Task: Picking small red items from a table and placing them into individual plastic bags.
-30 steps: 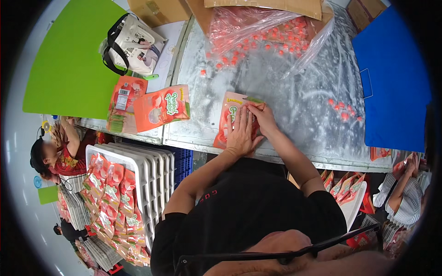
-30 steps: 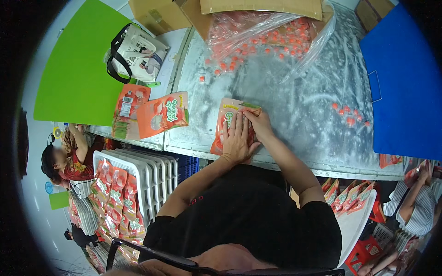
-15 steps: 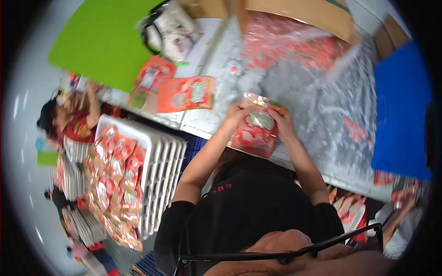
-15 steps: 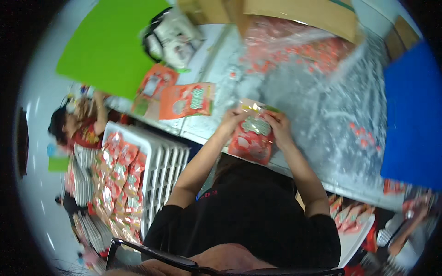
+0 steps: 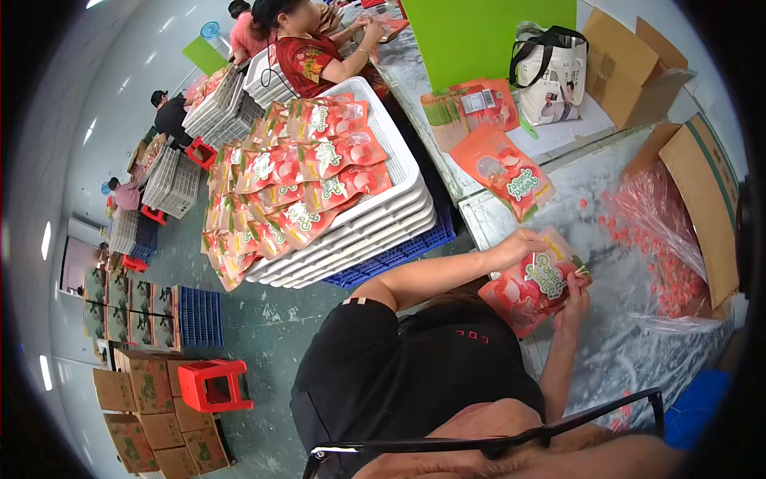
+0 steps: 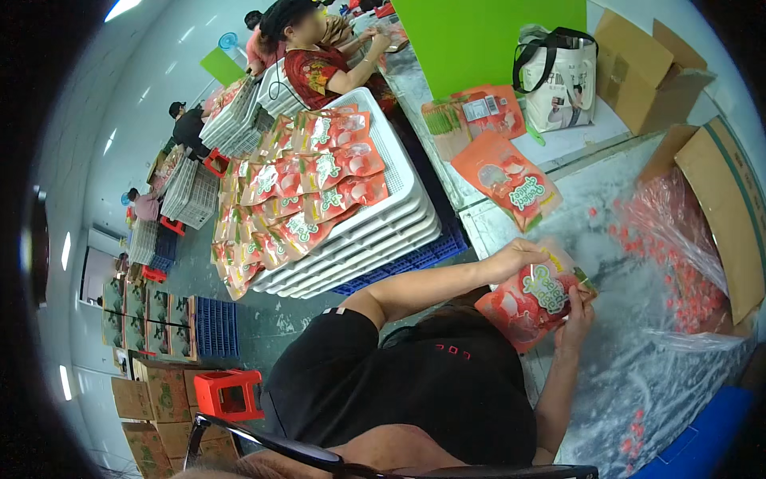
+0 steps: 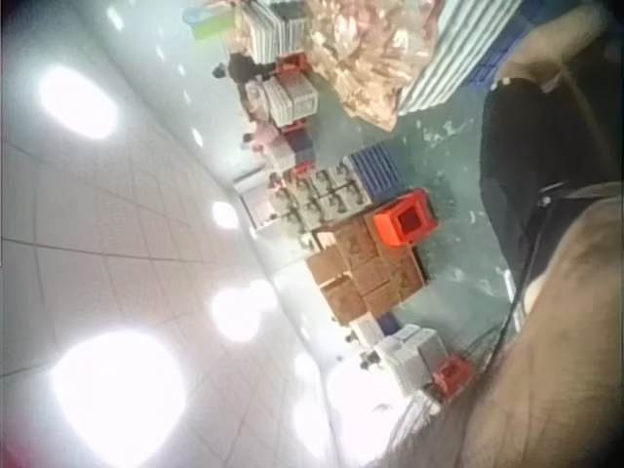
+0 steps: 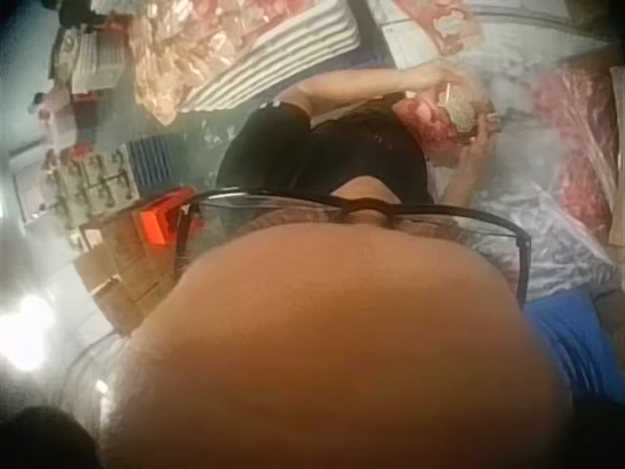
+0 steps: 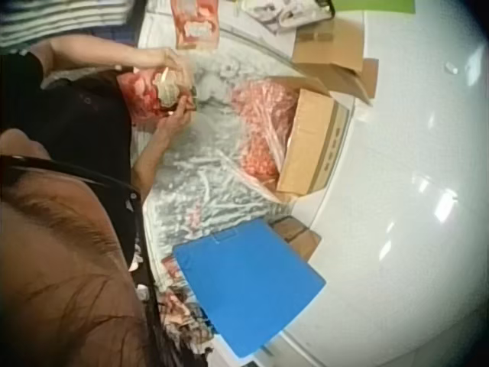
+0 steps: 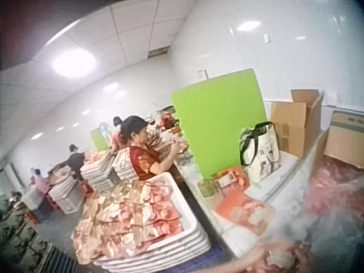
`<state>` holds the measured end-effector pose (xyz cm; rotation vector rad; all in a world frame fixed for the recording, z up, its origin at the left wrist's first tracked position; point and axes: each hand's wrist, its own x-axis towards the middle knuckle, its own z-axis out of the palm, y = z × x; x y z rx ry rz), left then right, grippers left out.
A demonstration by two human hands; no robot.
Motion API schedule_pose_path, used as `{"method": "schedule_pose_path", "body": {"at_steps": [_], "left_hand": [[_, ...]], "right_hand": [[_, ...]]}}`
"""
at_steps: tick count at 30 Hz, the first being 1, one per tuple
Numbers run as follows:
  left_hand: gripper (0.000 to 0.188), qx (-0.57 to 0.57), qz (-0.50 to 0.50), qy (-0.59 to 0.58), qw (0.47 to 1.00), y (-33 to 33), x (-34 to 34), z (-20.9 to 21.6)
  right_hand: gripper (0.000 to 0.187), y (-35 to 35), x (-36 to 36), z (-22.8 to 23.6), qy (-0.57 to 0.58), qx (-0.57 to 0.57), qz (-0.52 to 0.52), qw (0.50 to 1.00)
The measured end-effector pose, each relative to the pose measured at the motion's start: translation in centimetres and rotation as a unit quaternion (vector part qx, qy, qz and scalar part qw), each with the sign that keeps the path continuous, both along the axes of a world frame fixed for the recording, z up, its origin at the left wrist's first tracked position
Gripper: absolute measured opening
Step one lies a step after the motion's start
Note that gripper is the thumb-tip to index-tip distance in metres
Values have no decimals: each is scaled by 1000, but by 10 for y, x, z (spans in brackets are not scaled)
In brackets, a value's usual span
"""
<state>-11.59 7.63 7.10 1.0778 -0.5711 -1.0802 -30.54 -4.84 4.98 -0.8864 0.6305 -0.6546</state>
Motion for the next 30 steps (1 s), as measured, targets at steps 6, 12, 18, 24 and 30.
{"method": "schedule_pose_path", "body": {"at_steps": [6, 12, 18, 24, 30], "left_hand": [[33, 3, 131, -175, 976, 35, 45, 20], [31, -71, 559, -74, 823, 185, 259, 51], [57, 176, 754, -224, 592, 388, 417, 44], [45, 396, 716, -542, 192, 277, 315, 102], [24, 167, 362, -689, 605, 32, 208, 82]], "right_hand": [[27, 0, 54, 28, -30, -34, 94, 995], [40, -46, 25, 51, 71, -102, 33, 992], [35, -224, -38, -21, 220, -322, -151, 908], [42, -371, -72, -24, 443, -599, -275, 607], [55, -442, -76, -80, 645, -580, -70, 493]]}}
